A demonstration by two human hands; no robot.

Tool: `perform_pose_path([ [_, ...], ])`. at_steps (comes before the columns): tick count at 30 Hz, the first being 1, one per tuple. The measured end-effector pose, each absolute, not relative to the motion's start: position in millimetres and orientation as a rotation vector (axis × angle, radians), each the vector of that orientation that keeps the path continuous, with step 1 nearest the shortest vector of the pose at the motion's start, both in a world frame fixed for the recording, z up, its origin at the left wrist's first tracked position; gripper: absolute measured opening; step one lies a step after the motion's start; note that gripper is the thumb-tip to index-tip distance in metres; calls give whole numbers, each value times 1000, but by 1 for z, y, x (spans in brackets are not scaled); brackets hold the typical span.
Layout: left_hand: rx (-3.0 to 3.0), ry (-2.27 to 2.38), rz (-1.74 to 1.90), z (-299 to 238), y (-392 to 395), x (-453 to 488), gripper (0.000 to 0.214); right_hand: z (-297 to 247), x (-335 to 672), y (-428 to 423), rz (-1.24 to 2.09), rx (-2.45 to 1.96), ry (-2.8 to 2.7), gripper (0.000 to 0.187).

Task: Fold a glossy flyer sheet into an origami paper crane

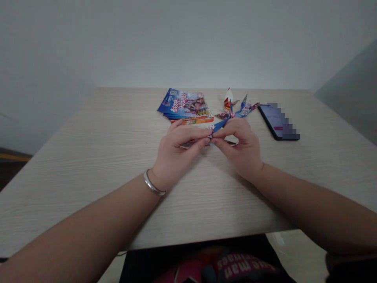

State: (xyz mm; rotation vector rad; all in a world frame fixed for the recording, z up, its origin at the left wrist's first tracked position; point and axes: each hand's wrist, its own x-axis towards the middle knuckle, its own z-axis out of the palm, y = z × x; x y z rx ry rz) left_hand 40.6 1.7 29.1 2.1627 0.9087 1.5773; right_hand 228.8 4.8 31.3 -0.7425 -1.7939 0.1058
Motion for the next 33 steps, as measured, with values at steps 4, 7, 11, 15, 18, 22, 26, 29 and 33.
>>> perform_pose_path([
  [4,2160,959,1568,30,-1,41,8,32,228,4,95,-722,-1793,11],
  [7,2182,961,1562,31,-2,41,8,30,228,3,111,-767,-1748,11],
  [11,2220,966,1587,32,0,39,8,28,235,5,110,-850,-1699,20],
  [15,2224,924,1578,34,1,37,9,28,242,8,87,-900,-1748,28],
  [18,2195,901,1490,33,2,36,20,28,242,8,109,-923,-1748,17],
  [22,2208,940,1407,30,6,34,33,26,241,9,90,-904,-1764,10],
  [26,2319,929,1347,27,10,29,22,25,245,12,86,-906,-1812,9],
  [29,2315,910,1339,27,10,27,22,23,249,15,105,-924,-1755,13],
  [33,2298,864,1378,26,10,26,21,19,251,16,172,-913,-1736,24],
])
